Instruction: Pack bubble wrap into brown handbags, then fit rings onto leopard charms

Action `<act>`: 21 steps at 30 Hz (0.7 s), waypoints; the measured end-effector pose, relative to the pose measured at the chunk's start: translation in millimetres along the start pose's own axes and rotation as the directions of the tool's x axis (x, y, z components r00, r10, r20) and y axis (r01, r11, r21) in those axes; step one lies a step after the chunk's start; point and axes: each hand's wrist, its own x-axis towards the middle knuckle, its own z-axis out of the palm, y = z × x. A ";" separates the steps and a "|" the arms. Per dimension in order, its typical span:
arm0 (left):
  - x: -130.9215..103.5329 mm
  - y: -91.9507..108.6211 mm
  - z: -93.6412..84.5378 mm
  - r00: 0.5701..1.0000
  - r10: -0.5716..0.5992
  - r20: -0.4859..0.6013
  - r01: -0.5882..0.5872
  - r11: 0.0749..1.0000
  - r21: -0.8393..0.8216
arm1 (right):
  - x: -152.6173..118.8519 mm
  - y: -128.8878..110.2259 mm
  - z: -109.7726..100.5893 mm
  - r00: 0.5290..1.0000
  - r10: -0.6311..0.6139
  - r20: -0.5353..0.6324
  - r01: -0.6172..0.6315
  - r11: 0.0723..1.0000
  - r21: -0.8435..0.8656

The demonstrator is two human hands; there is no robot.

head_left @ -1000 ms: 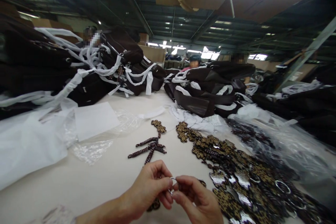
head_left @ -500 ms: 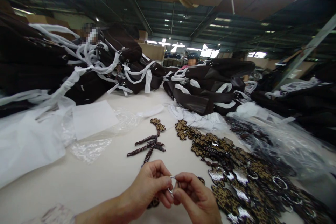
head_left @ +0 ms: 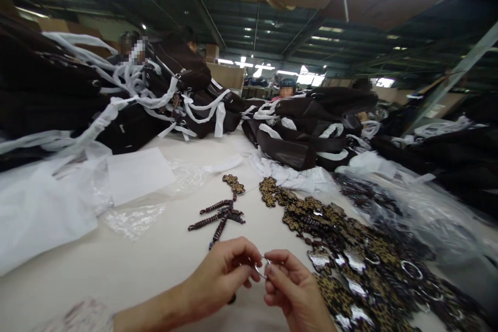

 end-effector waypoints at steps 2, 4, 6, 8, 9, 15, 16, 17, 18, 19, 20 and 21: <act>-0.7 -2.5 -1.3 0.996 0.091 -0.005 -0.088 0.981 0.174 | 0.7 0.8 0.5 1.000 0.022 -0.002 -0.022 0.999 0.044; -0.2 -6.4 -2.0 0.998 0.057 -0.039 -0.049 0.980 0.193 | 1.8 4.0 0.6 0.999 -0.040 -0.013 0.039 0.999 -0.024; 1.4 -9.0 -1.8 0.996 -0.057 -0.062 0.061 0.996 0.072 | 3.1 8.2 -0.4 0.974 -0.226 -0.016 0.219 0.959 -0.182; 3.4 -8.6 -1.3 0.984 -0.168 -0.054 0.166 0.985 -0.042 | 4.4 12.3 -2.8 0.902 -0.430 0.020 0.414 0.853 -0.319; 4.2 -7.4 -0.9 0.977 -0.208 -0.043 0.204 0.976 -0.080 | 5.0 14.2 -4.3 0.868 -0.495 0.043 0.475 0.801 -0.364; 4.4 0.5 2.3 0.955 -0.294 0.048 0.297 0.929 -0.222 | 3.8 20.1 -11.4 0.823 -0.553 0.131 0.542 0.692 -0.477; 3.8 0.4 2.8 0.955 -0.293 0.055 0.297 0.922 -0.248 | 2.9 19.8 -11.6 0.803 -0.577 0.149 0.567 0.664 -0.487; 3.2 -0.1 3.3 0.955 -0.291 0.061 0.297 0.915 -0.275 | 2.1 19.3 -11.8 0.785 -0.598 0.164 0.589 0.637 -0.497; 2.6 -0.9 3.6 0.955 -0.290 0.065 0.296 0.908 -0.296 | 1.4 18.7 -11.9 0.771 -0.612 0.177 0.604 0.615 -0.507; 2.1 -1.9 3.9 0.955 -0.288 0.069 0.295 0.903 -0.313 | 0.9 18.3 -12.1 0.761 -0.621 0.187 0.614 0.598 -0.515; 1.6 -2.8 4.1 0.955 -0.286 0.074 0.295 0.899 -0.325 | 0.6 18.0 -12.4 0.757 -0.624 0.196 0.619 0.588 -0.520; 1.2 -3.5 4.3 0.955 -0.285 0.079 0.295 0.897 -0.331 | 0.5 17.9 -12.9 0.755 -0.622 0.207 0.623 0.583 -0.521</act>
